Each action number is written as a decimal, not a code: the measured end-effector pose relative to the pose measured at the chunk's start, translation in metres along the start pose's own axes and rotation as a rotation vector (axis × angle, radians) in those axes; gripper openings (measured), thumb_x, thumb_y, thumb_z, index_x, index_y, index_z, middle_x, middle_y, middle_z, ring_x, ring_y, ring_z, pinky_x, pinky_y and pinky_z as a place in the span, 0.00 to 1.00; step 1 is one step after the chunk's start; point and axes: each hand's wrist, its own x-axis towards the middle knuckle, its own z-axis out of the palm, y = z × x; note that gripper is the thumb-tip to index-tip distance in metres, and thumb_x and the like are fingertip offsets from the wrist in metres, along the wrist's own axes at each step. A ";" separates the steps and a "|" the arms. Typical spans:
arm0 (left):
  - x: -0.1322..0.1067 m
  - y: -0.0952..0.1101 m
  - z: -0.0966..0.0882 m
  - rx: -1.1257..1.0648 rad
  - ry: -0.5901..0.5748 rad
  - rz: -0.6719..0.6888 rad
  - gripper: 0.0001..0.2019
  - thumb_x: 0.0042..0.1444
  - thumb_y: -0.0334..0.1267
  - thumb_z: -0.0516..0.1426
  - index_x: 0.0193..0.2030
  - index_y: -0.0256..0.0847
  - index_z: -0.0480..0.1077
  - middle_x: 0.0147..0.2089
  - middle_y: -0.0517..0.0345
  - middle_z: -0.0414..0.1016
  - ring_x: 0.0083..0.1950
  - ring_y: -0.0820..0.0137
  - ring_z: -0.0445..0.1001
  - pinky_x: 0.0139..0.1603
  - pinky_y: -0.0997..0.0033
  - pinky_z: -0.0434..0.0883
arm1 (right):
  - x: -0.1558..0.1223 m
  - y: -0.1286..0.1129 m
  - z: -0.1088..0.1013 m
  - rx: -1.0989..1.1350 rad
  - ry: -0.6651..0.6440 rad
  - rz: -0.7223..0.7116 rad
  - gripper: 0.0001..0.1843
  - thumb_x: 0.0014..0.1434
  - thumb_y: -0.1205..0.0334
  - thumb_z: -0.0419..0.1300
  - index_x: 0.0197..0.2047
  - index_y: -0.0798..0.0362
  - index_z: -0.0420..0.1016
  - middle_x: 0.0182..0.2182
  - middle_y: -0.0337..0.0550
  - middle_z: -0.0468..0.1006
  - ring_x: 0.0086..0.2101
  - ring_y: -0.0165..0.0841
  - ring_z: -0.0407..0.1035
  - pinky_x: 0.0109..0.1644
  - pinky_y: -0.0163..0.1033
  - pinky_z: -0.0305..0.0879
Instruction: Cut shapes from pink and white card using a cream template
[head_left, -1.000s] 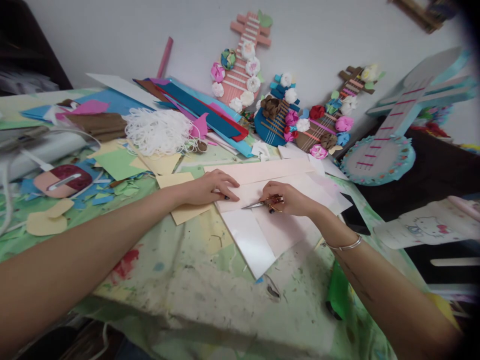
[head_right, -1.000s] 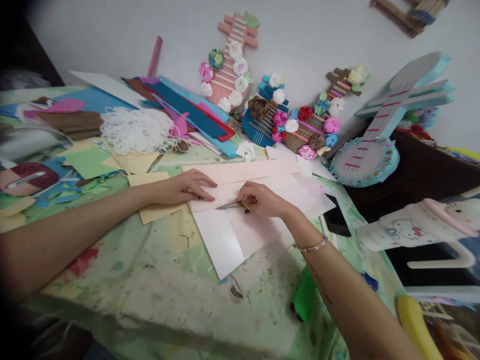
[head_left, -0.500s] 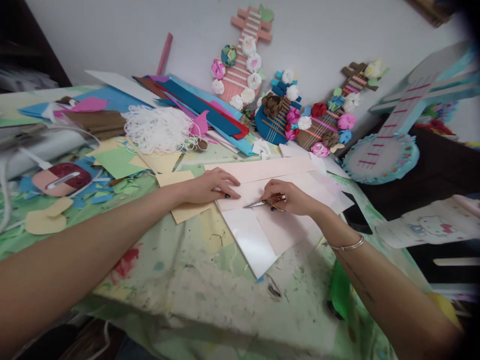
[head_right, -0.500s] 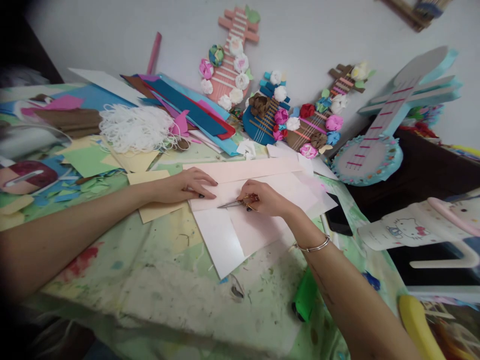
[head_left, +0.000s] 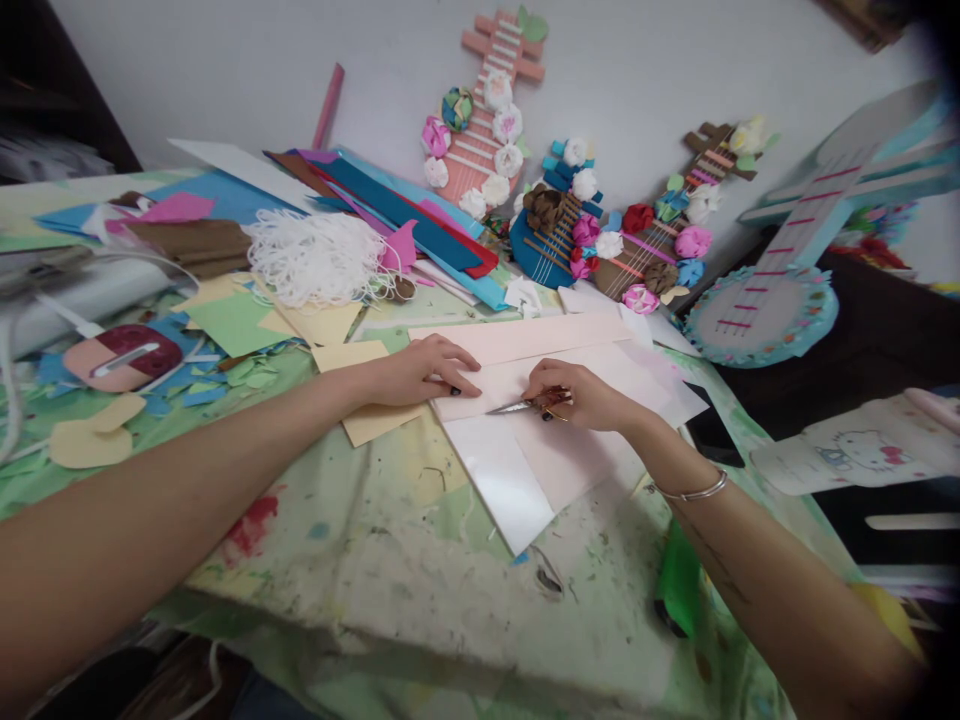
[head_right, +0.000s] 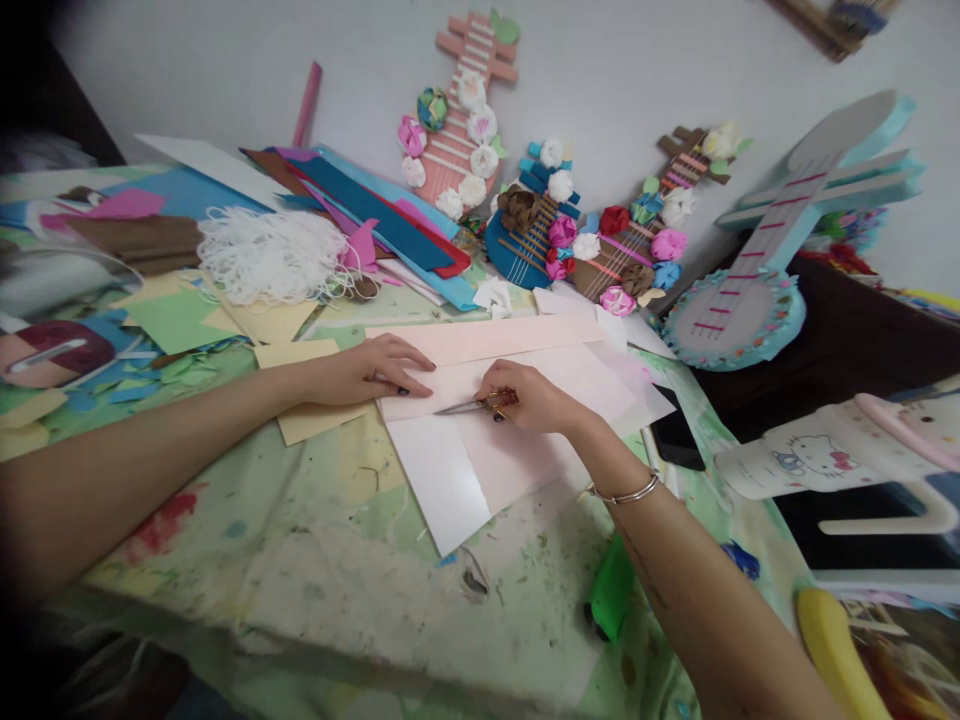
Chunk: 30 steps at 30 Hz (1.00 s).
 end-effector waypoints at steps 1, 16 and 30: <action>0.000 0.000 0.000 0.000 0.001 -0.002 0.18 0.66 0.32 0.50 0.52 0.53 0.78 0.62 0.54 0.71 0.63 0.59 0.64 0.66 0.54 0.56 | 0.000 0.000 0.000 0.001 -0.002 0.000 0.22 0.46 0.82 0.53 0.40 0.53 0.77 0.38 0.43 0.69 0.32 0.29 0.68 0.35 0.34 0.64; 0.000 0.000 0.000 -0.008 0.003 -0.012 0.17 0.67 0.34 0.51 0.52 0.55 0.78 0.63 0.55 0.72 0.63 0.59 0.64 0.66 0.54 0.57 | 0.004 -0.004 -0.001 0.002 -0.054 0.011 0.23 0.47 0.82 0.53 0.42 0.54 0.77 0.40 0.43 0.69 0.31 0.28 0.68 0.35 0.34 0.65; 0.000 0.000 -0.001 -0.023 0.001 -0.012 0.16 0.68 0.37 0.50 0.52 0.55 0.78 0.63 0.55 0.71 0.64 0.60 0.64 0.67 0.55 0.56 | 0.004 -0.006 -0.002 -0.015 -0.039 0.017 0.22 0.47 0.82 0.54 0.41 0.53 0.77 0.40 0.44 0.69 0.32 0.29 0.69 0.36 0.35 0.66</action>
